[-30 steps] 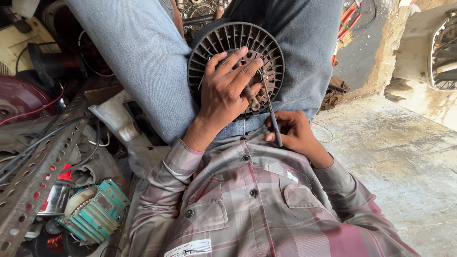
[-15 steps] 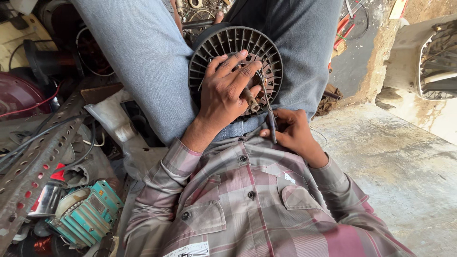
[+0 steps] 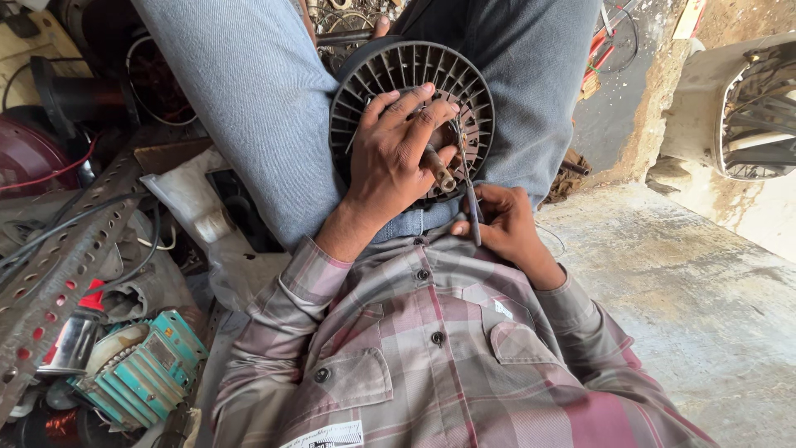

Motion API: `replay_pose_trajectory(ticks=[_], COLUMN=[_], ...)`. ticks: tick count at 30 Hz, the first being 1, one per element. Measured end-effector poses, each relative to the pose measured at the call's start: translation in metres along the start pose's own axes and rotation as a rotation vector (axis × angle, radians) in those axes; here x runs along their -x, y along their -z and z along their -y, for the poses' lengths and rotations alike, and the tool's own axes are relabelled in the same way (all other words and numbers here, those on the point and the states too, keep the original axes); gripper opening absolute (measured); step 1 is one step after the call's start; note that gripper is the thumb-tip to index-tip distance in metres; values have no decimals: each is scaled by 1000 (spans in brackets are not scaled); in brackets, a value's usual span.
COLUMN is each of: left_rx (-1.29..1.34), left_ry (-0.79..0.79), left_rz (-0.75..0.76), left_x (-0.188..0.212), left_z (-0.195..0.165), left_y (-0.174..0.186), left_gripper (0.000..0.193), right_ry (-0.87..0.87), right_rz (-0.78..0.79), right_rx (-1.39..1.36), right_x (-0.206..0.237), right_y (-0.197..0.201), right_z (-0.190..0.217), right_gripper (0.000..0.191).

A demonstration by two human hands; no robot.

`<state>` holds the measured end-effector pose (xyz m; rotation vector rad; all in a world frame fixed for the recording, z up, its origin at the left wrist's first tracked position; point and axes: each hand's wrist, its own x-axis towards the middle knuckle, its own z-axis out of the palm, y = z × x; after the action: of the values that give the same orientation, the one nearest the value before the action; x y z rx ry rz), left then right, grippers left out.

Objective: The person sits on the floor and uses pliers to adjust and cut copper windings on a motor stator. They repeatedly manipulate the wires with their hands and the tool, focusing on the central area of the stator.

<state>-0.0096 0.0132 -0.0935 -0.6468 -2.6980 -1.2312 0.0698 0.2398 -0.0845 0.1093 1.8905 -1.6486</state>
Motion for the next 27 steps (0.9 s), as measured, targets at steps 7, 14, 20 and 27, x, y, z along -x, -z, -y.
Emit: replay_pose_trajectory(ticks=[7,14,20,27], left_rx=[-3,8,6,3], left_ry=[-5,-4,4,-5], left_rz=[-7,-19,-23,-25], left_x=[-2,-6,-6,-2], left_z=[-3,-7,-4,-2], left_y=[4,7,7,3], left_gripper=[53,52,51,52], right_ry=[-19,-17,45,26], right_rz=[-24,-61,-39,-41], right_rx=[72,133,110,87], right_x=[-4,-5,-7,-7], right_y=[-1,-1,-1,-2], right_z=[2,4,7,5], right_gripper=[32,33,39,40])
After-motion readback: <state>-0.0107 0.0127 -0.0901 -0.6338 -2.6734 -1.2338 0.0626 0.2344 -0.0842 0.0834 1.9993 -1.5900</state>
